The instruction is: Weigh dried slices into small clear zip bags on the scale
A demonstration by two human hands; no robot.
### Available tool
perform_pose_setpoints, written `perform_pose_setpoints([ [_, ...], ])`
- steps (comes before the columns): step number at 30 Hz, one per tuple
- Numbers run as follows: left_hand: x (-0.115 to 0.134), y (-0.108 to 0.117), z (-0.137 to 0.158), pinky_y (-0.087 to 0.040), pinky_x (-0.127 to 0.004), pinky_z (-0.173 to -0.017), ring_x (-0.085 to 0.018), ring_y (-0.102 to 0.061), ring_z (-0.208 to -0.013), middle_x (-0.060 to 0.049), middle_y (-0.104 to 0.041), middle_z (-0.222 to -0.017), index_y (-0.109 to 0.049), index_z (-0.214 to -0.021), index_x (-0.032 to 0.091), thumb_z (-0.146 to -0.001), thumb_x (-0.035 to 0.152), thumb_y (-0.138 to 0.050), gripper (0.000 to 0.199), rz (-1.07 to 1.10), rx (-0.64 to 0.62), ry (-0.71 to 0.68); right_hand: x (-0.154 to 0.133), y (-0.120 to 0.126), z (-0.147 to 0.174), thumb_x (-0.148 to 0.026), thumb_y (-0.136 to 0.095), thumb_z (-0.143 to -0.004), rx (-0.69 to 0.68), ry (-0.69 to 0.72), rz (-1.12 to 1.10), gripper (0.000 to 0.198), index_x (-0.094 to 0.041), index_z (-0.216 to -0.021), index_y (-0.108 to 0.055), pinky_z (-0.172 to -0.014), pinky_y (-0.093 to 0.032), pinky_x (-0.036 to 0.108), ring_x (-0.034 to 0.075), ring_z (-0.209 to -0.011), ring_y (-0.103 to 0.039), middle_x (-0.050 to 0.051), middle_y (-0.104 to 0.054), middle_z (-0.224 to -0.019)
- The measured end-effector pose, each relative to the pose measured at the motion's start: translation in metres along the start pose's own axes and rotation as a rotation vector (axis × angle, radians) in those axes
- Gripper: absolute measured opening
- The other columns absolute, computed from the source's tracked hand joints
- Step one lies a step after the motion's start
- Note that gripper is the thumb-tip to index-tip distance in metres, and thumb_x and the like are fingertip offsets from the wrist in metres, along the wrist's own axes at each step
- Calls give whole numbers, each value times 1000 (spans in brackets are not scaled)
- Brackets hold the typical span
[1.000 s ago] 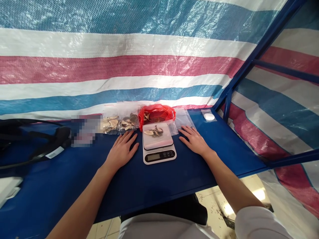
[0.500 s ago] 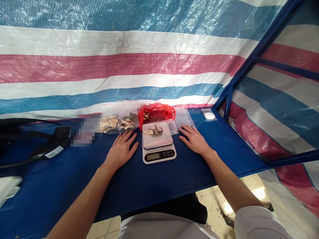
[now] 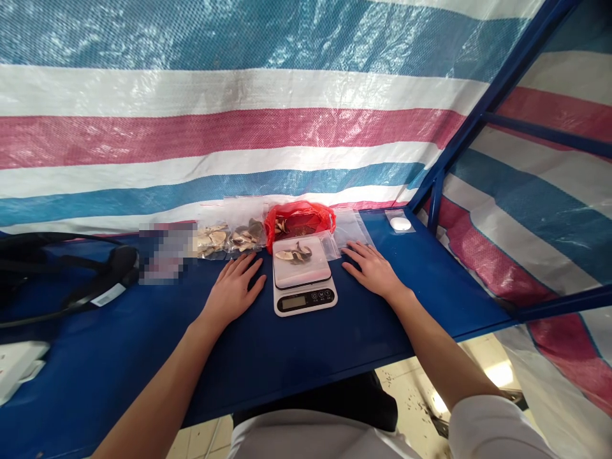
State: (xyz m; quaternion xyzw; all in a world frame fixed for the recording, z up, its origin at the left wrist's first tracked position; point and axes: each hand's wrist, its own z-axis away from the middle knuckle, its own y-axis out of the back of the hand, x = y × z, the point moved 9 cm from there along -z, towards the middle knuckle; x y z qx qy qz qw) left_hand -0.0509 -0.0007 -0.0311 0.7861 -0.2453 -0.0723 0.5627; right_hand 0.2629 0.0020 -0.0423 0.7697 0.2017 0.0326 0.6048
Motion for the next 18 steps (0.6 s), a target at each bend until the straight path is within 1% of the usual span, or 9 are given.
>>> perform_pose_setpoints([
  [2,5,8,-2,-45,-57,-113,-36,-58,-133,-17,-64,-142,-65,-137,18,-102,49,-40,53,26,40,-10,-2,9,-1,-45,-48,-103,43,-11,-45,46,-25,-142,-63,-121,-40,53,32,-145,-48,8,-55,-153],
  [4,11,18,-5,-49,-53,-109,-34,-63,-128,-15,-68,-135,-67,-134,20,-102,45,-42,47,56,93,-21,0,20,-4,-46,-49,-102,102,-69,-143,44,-26,-139,-66,-115,-49,49,31,-140,-54,6,-60,-149],
  [6,17,27,-9,-51,-50,-108,-32,-65,-124,-14,-70,-132,-68,-131,21,-102,42,-44,43,97,150,-26,5,27,-8,-48,-51,-100,154,-158,-304,42,-28,-134,-69,-107,-56,44,30,-130,-64,5,-67,-141],
  [7,21,31,-11,-52,-49,-108,-31,-65,-123,-13,-70,-131,-69,-130,21,-102,41,-45,42,125,172,-28,7,27,-11,-50,-54,-99,170,-199,-411,42,-29,-131,-71,-104,-58,43,30,-124,-68,4,-70,-136],
  [9,28,35,-18,-51,-47,-110,-30,-64,-124,-13,-70,-132,-69,-129,20,-102,41,-47,41,194,193,-41,9,24,-19,-53,-62,-93,185,-256,-661,43,-27,-125,-74,-104,-58,43,30,-115,-73,5,-75,-126],
  [12,38,33,-30,-49,-44,-113,-29,-62,-127,-13,-67,-135,-68,-129,18,-102,43,-49,42,310,162,-70,7,13,-32,-54,-77,-81,198,-321,-1001,51,-21,-120,-76,-104,-58,44,31,-112,-74,7,-79,-117],
  [14,41,30,-37,-48,-44,-114,-28,-62,-128,-13,-66,-136,-68,-128,18,-102,44,-49,42,377,131,-72,4,5,-39,-53,-83,-74,192,-372,-1135,56,-18,-117,-77,-97,-62,45,31,-108,-75,9,-79,-113],
  [16,42,26,-42,-47,-45,-115,-27,-62,-128,-12,-67,-136,-69,-128,19,-102,45,-48,42,425,111,-63,1,-2,-43,-51,-87,-68,169,-412,-1211,57,-17,-113,-78,-88,-64,44,30,-100,-76,9,-80,-111],
  [18,43,23,-46,-47,-45,-115,-27,-63,-127,-12,-67,-135,-70,-126,20,-101,47,-48,43,459,91,-58,-3,-7,-45,-48,-90,-64,133,-425,-1270,56,-17,-108,-79,-83,-65,41,28,-95,-76,8,-80,-106],
])
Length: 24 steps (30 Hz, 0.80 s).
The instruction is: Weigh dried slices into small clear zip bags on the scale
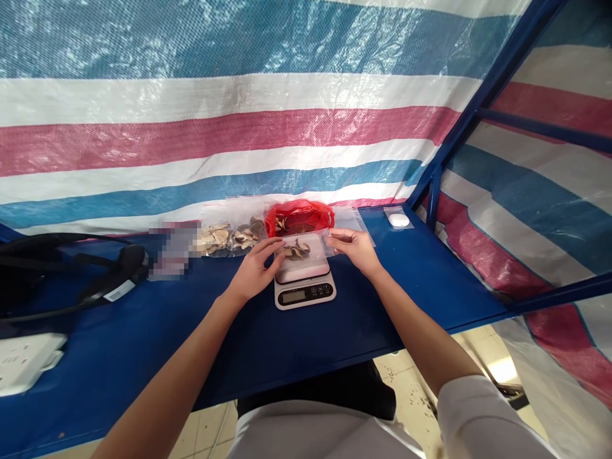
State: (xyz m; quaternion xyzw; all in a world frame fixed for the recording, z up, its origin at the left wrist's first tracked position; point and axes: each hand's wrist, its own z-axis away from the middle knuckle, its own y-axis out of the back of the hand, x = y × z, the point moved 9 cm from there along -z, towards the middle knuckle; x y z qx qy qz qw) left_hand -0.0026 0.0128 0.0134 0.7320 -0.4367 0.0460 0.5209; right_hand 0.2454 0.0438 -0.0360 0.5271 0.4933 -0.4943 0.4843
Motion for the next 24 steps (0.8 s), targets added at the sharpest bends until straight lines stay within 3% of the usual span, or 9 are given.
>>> perform_pose_setpoints([
  [9,0,-5,-4,-49,-46,-112,-28,-67,-120,-12,-70,-130,-73,-121,20,-100,51,-50,44,48,-41,24,2,-4,5,-39,-93,-57,-160,-92,-124,51,-21,-103,-80,-74,-65,36,20,-78,-75,3,-80,-88],
  [15,15,2,-28,-50,-44,-109,-28,-67,-117,-13,-73,-124,-74,-117,18,-97,49,-53,42,118,10,12,-37,-12,-1,-41,-89,-64,-268,40,32,39,-20,-95,-82,-76,-65,38,25,-89,-76,6,-80,-100],
  [20,15,-1,-54,-54,-40,-102,-29,-68,-117,-10,-74,-124,-73,-122,20,-93,51,-61,44,345,-27,216,-83,-28,-5,-43,-86,-69,-340,213,147,34,-22,-95,-84,-90,-62,41,27,-99,-76,5,-81,-103],
  [24,11,-14,-63,-59,-37,-86,-28,-71,-101,-8,-79,-107,-78,-110,20,-83,56,-72,46,623,-131,377,-104,-37,-8,-45,-82,-74,-379,308,202,32,-22,-96,-84,-97,-59,43,28,-102,-76,4,-82,-101],
])
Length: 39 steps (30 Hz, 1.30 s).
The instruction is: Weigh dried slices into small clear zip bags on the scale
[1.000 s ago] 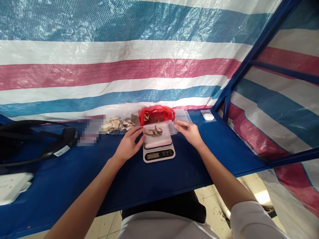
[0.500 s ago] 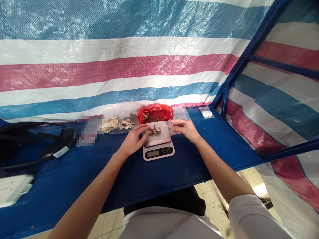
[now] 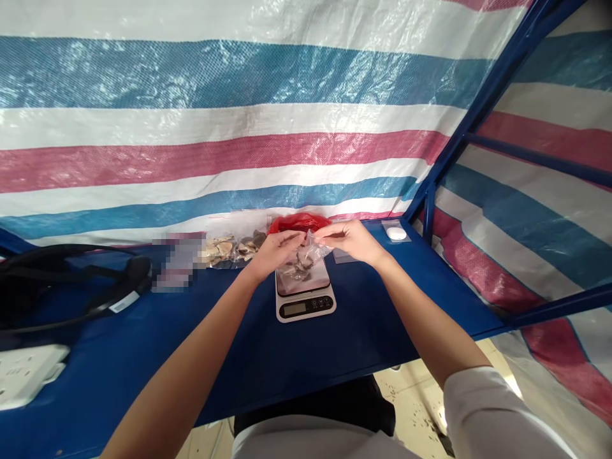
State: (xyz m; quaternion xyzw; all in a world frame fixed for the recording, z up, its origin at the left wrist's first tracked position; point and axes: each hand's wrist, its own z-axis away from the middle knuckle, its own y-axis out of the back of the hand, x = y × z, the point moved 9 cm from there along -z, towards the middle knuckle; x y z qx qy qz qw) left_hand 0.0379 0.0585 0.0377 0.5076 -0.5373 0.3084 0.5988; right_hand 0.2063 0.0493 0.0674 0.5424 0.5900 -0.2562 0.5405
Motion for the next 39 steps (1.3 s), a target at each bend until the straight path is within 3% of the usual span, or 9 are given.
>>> perform_pose_setpoints([
  [4,0,-3,-5,-59,-38,-83,-26,-71,-93,-9,-79,-100,-81,-104,20,-74,52,-82,44,142,-54,18,-2,-2,-7,-44,-81,-77,-43,38,38,30,-24,-99,-84,-94,-61,40,27,-101,-76,3,-82,-103],
  [8,-7,-4,-7,-56,-34,-77,-21,-68,-82,-9,-77,-91,-82,-99,18,-73,52,-83,43,234,-56,94,-3,-2,-9,-43,-80,-79,-49,56,42,30,-23,-100,-84,-92,-61,37,26,-101,-76,3,-82,-103],
  [15,-10,1,-8,-55,-33,-82,-19,-66,-82,-6,-74,-87,-77,-84,17,-70,54,-85,40,321,79,74,0,5,-9,-42,-79,-80,-79,47,71,28,-21,-99,-83,-95,-59,39,26,-100,-76,4,-82,-102],
  [20,-18,5,-3,-58,-36,-80,-20,-67,-81,-5,-72,-84,-69,-84,17,-73,56,-82,43,406,247,34,26,26,-3,-41,-83,-75,139,-18,-15,33,-22,-102,-82,-95,-59,39,26,-106,-74,6,-80,-111],
  [24,-28,3,5,-58,-35,-78,-19,-69,-81,-4,-73,-85,-65,-87,18,-74,56,-81,44,480,368,51,61,6,5,-52,-82,-75,148,-234,-167,43,-21,-105,-81,-75,-63,35,26,-95,-76,6,-81,-98],
  [27,-28,0,11,-57,-34,-78,-19,-70,-82,-5,-75,-87,-64,-88,18,-72,57,-82,46,527,392,36,63,-4,4,-55,-82,-73,164,-216,-211,39,-21,-92,-82,-73,-63,34,24,-88,-75,5,-79,-90],
  [30,-28,0,14,-57,-32,-74,-17,-69,-75,-5,-75,-84,-62,-87,18,-71,58,-83,48,548,398,47,60,0,0,-56,-84,-69,263,-172,-300,37,-22,-82,-81,-75,-63,36,23,-84,-73,4,-78,-85],
  [34,-28,2,14,-56,-31,-71,-16,-69,-71,-2,-73,-81,-62,-85,18,-70,55,-85,46,579,393,65,60,7,-2,-56,-88,-64,414,-139,-407,37,-22,-78,-80,-77,-63,35,21,-81,-71,2,-77,-83],
  [39,-28,-3,6,-56,-30,-74,-16,-67,-73,-2,-71,-79,-70,-80,15,-67,53,-88,44,573,346,77,67,1,0,-57,-86,-67,465,-120,-470,37,-21,-77,-78,-70,-61,31,18,-74,-69,1,-75,-77],
])
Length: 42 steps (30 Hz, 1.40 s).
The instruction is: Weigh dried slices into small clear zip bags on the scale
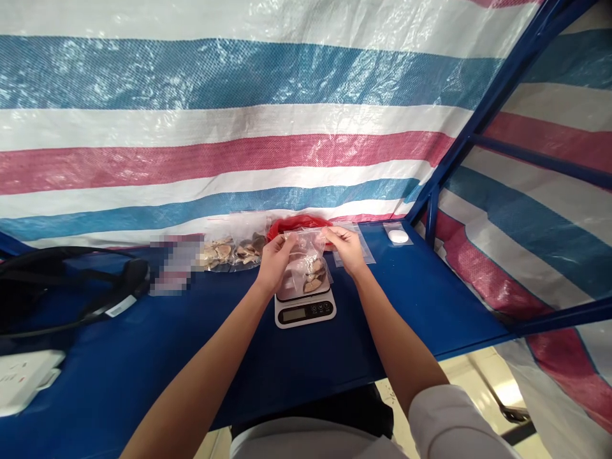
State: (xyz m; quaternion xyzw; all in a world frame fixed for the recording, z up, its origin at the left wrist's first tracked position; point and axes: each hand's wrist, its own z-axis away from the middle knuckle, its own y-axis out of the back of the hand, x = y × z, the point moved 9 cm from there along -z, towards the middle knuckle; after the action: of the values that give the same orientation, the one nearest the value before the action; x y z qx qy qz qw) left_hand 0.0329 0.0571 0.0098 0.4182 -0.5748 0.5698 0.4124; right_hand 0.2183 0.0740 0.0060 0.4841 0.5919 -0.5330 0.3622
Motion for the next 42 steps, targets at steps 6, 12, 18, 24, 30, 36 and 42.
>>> perform_pose_setpoints([
  [6,0,-1,-9,-53,-28,-73,-15,-63,-71,-2,-72,-77,-75,-79,15,-69,51,-87,39,-81,-36,-107,14,3,4,-56,-85,-68,7,-19,13,36,-21,-78,-78,-64,-60,29,19,-74,-70,2,-76,-77],
  [12,-5,13,-18,-51,-27,-68,-14,-62,-68,-2,-72,-73,-78,-76,16,-66,45,-91,33,-64,-44,-118,28,8,5,-54,-84,-68,22,-46,12,34,-22,-79,-79,-65,-60,30,18,-72,-70,2,-76,-76],
  [18,-18,35,-18,-49,-25,-63,-12,-61,-64,-1,-70,-70,-80,-78,17,-65,44,-92,32,-2,42,-93,33,7,6,-50,-84,-70,17,-37,20,30,-22,-80,-81,-63,-60,31,19,-70,-70,2,-77,-75],
  [24,-19,36,-14,-51,-26,-66,-12,-62,-65,-2,-72,-70,-80,-75,17,-63,43,-94,31,31,48,-110,29,8,9,-46,-83,-71,43,12,20,24,-23,-72,-80,-63,-59,31,16,-62,-67,1,-74,-68],
  [30,-20,35,-13,-52,-26,-66,-13,-63,-63,-2,-73,-68,-80,-74,18,-62,42,-94,31,24,52,-109,24,9,10,-45,-83,-71,62,42,57,24,-22,-70,-78,-61,-57,30,16,-59,-64,0,-72,-64],
  [36,-13,35,-9,-52,-28,-67,-15,-65,-64,-1,-74,-68,-79,-75,19,-65,41,-91,28,-43,72,-173,19,1,14,-49,-81,-73,52,41,107,27,-23,-77,-76,-59,-55,30,15,-57,-64,-1,-71,-65],
  [42,-6,35,-4,-55,-32,-72,-18,-67,-67,-3,-74,-69,-78,-74,19,-72,42,-86,24,-155,68,-251,19,-2,15,-54,-81,-71,58,38,108,32,-23,-74,-74,-59,-55,31,16,-55,-64,-1,-70,-62],
])
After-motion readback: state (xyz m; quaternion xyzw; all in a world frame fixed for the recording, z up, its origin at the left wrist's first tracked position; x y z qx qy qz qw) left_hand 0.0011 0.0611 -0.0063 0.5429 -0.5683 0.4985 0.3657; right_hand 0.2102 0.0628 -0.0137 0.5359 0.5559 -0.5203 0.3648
